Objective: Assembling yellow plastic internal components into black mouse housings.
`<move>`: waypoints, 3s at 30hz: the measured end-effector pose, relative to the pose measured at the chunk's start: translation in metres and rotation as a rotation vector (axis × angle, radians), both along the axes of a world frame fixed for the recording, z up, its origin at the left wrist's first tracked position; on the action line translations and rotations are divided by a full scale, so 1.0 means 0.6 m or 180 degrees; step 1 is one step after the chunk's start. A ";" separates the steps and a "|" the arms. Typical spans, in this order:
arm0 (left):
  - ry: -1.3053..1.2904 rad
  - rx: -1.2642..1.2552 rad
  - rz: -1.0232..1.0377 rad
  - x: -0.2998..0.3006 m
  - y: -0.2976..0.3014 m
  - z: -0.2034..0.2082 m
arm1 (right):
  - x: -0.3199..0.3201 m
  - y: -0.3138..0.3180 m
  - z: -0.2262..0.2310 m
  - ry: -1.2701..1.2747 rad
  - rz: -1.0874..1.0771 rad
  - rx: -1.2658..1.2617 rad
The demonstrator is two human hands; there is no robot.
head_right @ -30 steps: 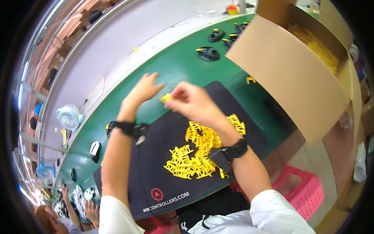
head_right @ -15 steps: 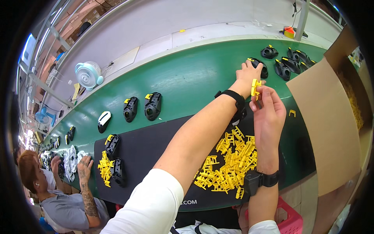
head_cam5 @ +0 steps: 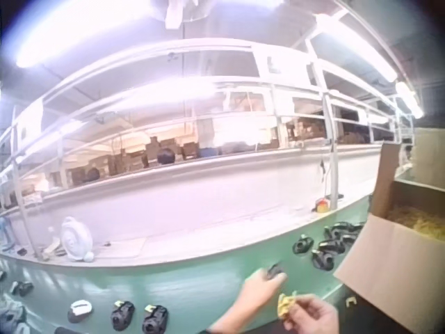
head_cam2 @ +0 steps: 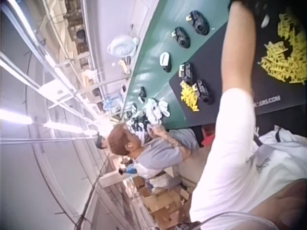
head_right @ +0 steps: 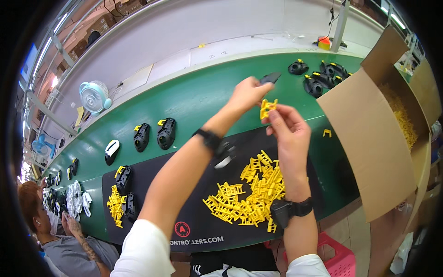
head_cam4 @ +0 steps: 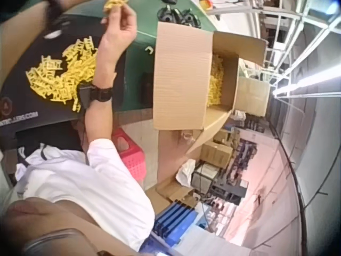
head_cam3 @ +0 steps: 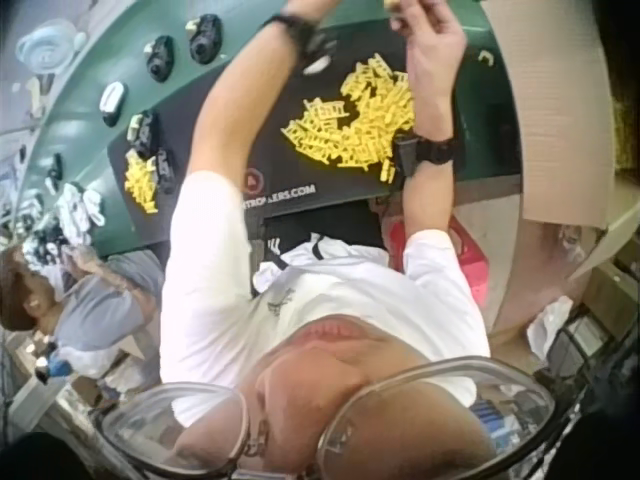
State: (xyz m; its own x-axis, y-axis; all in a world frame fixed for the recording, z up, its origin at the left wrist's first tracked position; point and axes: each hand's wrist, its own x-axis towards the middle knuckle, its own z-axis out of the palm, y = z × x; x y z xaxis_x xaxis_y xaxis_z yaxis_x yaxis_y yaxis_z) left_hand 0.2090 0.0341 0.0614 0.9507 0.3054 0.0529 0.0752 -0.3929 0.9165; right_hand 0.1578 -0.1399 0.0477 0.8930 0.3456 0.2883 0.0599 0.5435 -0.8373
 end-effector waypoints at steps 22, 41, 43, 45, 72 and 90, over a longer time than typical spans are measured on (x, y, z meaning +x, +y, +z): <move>-0.1136 -0.2196 -0.0221 -0.408 0.007 -0.104 | -0.086 0.054 -0.026 -0.0199 0.1403 -0.1212; -0.1084 -0.3028 -0.0260 -0.419 -0.019 -0.078 | -0.110 0.054 -0.001 -0.1850 0.0308 -0.1910; -0.1031 -0.2443 -0.0144 -0.421 -0.016 -0.094 | -0.112 0.056 -0.003 -0.1878 0.0289 -0.1772; -0.1125 -0.2528 -0.0142 -0.418 -0.016 -0.099 | -0.113 0.055 -0.004 -0.1666 0.0397 -0.1665; -0.0692 -0.2990 -0.0279 -0.429 -0.018 -0.078 | -0.100 0.048 -0.004 -0.0852 0.1663 -0.1599; 0.0022 -0.4862 -0.0398 -0.430 0.035 -0.088 | -0.124 0.049 0.008 -0.3515 0.1247 -0.1866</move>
